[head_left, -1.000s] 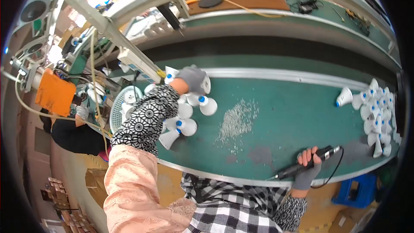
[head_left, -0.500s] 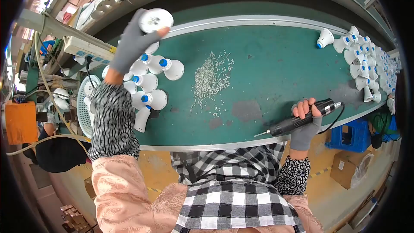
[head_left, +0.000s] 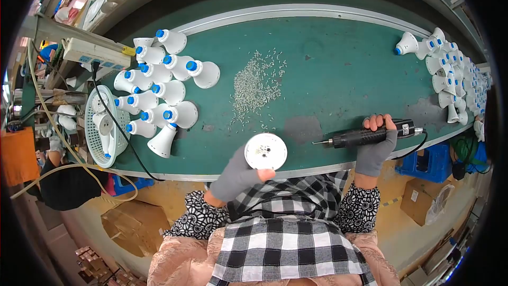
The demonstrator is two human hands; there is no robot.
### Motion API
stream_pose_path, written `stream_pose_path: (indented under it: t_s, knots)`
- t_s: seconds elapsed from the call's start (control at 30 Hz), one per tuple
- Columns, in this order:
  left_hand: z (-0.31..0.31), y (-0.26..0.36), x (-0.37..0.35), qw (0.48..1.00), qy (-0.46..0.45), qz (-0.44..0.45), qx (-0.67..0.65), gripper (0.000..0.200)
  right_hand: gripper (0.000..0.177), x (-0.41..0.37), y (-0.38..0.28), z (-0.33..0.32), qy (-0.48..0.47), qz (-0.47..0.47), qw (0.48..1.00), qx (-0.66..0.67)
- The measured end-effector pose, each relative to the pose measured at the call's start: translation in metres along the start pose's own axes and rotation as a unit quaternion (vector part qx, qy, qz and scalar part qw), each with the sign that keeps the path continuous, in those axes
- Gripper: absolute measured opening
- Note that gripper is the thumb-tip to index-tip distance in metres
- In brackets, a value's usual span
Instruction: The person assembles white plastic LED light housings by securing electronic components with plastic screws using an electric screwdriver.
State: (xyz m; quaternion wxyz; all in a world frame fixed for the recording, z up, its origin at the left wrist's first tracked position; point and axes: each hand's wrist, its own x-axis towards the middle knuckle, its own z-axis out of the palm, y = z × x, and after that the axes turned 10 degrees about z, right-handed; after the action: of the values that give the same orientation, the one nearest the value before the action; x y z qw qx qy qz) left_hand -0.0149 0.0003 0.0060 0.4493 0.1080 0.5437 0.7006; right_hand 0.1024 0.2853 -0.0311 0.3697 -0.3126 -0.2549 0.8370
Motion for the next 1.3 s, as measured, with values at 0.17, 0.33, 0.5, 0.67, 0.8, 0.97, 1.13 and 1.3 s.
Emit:
stream_pose_path:
  t_s: [0.17, 0.33, 0.5, 0.67, 0.8, 0.97, 1.13, 1.3]
  knots:
    - [0.015, 0.0, 0.007, 0.995, -0.082, 0.004, 0.057, 0.078, 0.013, -0.002, -0.006, -0.001, 0.003, -0.001, 0.999, 0.034]
    - [0.033, -0.003, 0.014, 0.988, -0.157, 0.008, 0.009, 0.084, 0.012, -0.013, -0.023, 0.006, -0.041, 0.056, 0.985, 0.158]
    - [0.037, -0.01, 0.02, 0.976, -0.207, 0.055, -0.032, 0.085, 0.01, -0.02, -0.025, 0.019, -0.042, 0.071, 0.979, 0.188]
    - [0.035, -0.008, 0.021, 0.974, -0.214, 0.073, 0.002, 0.08, 0.01, -0.024, -0.022, 0.024, -0.037, 0.071, 0.981, 0.176]
    - [0.037, 0.0, 0.019, 0.977, -0.196, 0.08, 0.033, 0.077, 0.009, -0.024, -0.021, 0.026, -0.039, 0.072, 0.981, 0.176]
    - [0.035, 0.005, 0.017, 0.951, -0.17, 0.143, 0.217, 0.075, 0.01, -0.024, -0.023, 0.028, -0.047, 0.056, 0.984, 0.165]
    - [0.038, 0.005, 0.015, 0.913, -0.151, 0.183, 0.331, 0.076, 0.01, -0.029, -0.027, 0.038, -0.07, 0.04, 0.985, 0.155]
    - [0.041, 0.005, 0.014, 0.901, -0.149, 0.203, 0.354, 0.076, 0.009, -0.03, -0.025, 0.041, -0.089, 0.028, 0.986, 0.139]
